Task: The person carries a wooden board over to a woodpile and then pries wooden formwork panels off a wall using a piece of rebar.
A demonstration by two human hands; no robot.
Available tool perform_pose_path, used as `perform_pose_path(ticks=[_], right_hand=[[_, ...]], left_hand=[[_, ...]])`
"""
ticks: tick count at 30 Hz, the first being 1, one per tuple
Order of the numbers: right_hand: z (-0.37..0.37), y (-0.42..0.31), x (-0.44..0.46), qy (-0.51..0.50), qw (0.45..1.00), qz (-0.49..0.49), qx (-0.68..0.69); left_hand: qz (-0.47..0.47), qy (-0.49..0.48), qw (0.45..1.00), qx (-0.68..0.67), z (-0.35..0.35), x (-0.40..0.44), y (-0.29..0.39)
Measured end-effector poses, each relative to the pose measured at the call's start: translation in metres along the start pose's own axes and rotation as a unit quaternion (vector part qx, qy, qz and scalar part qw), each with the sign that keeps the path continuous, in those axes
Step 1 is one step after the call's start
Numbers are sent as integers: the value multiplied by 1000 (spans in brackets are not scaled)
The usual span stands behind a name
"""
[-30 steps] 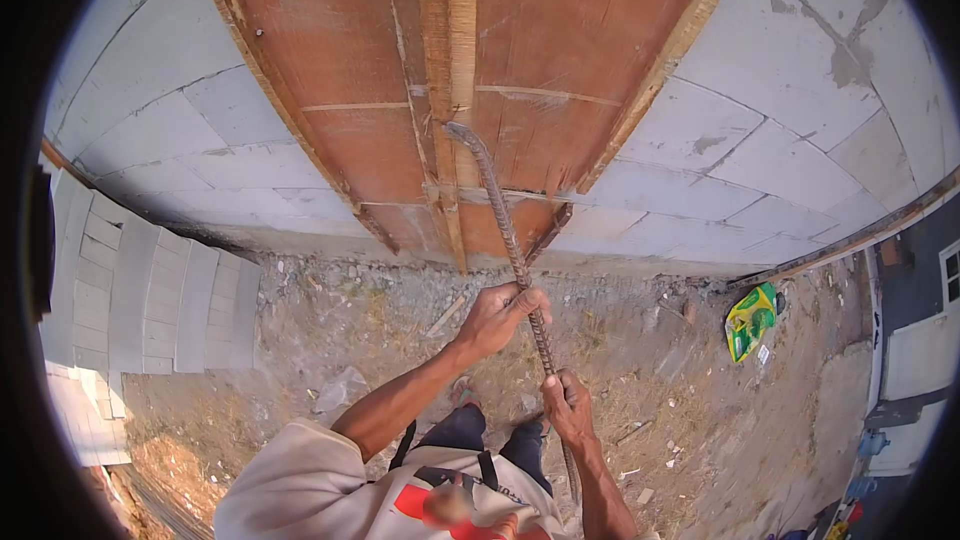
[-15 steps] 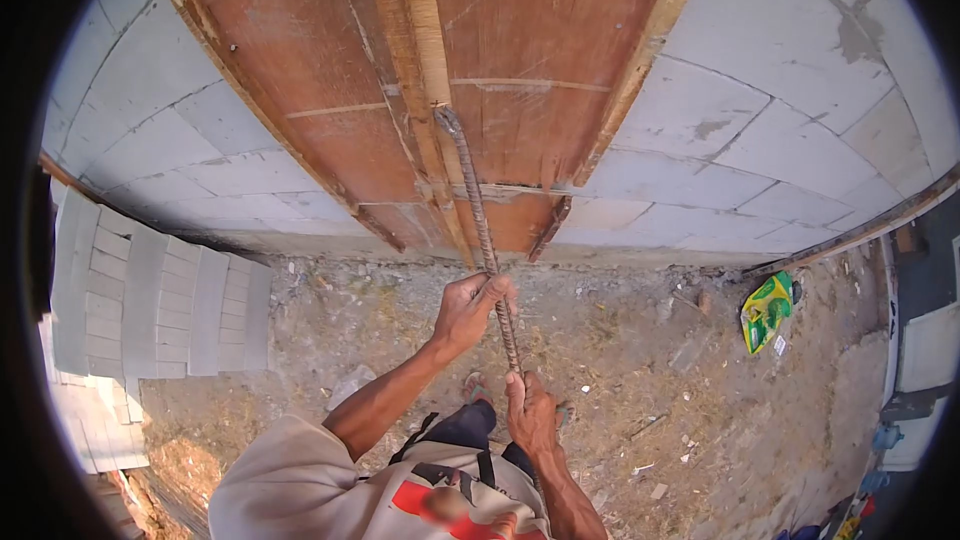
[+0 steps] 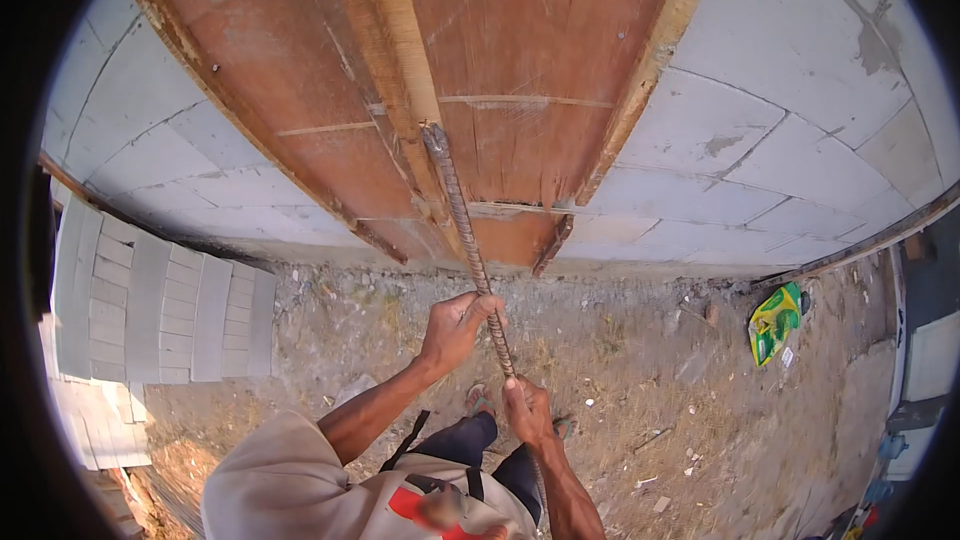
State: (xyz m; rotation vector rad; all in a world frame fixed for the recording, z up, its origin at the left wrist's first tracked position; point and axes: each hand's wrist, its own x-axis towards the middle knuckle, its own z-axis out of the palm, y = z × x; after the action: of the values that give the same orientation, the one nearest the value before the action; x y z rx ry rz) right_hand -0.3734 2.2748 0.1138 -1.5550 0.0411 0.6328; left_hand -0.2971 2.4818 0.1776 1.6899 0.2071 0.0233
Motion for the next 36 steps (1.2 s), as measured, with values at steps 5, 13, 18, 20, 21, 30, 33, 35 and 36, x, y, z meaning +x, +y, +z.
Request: perform_pose_path(ticks=[5,13,18,20,21,30,33,35,36], right_hand=[[-4,13,1,4,998,-33,-46],[-20,4,28,16,982,-105,-158],[-30,4,31,73,946,-217,-229],[-39,5,40,57,952,-205,-219],[-43,16,46,18,961,-185,-207],[-54,49,105,-55,969,-177,-164],[-69,32,135,-77,970,-176,-151],[-74,53,162,-81,961,-189,-187],[-72,65,174,-59,955,-211,-199]], left_hand=[[-25,-4,999,40,-2,-1,7],[-19,-15,1000,-5,11,15,-8],[-2,-20,996,-88,24,20,12],[-4,-3,995,-103,28,24,11],[0,-1,997,-75,27,24,7],[-21,69,997,2,36,42,-15],[1,79,997,18,36,62,-21],[5,67,996,52,37,73,-29],[47,101,993,41,42,77,-32]])
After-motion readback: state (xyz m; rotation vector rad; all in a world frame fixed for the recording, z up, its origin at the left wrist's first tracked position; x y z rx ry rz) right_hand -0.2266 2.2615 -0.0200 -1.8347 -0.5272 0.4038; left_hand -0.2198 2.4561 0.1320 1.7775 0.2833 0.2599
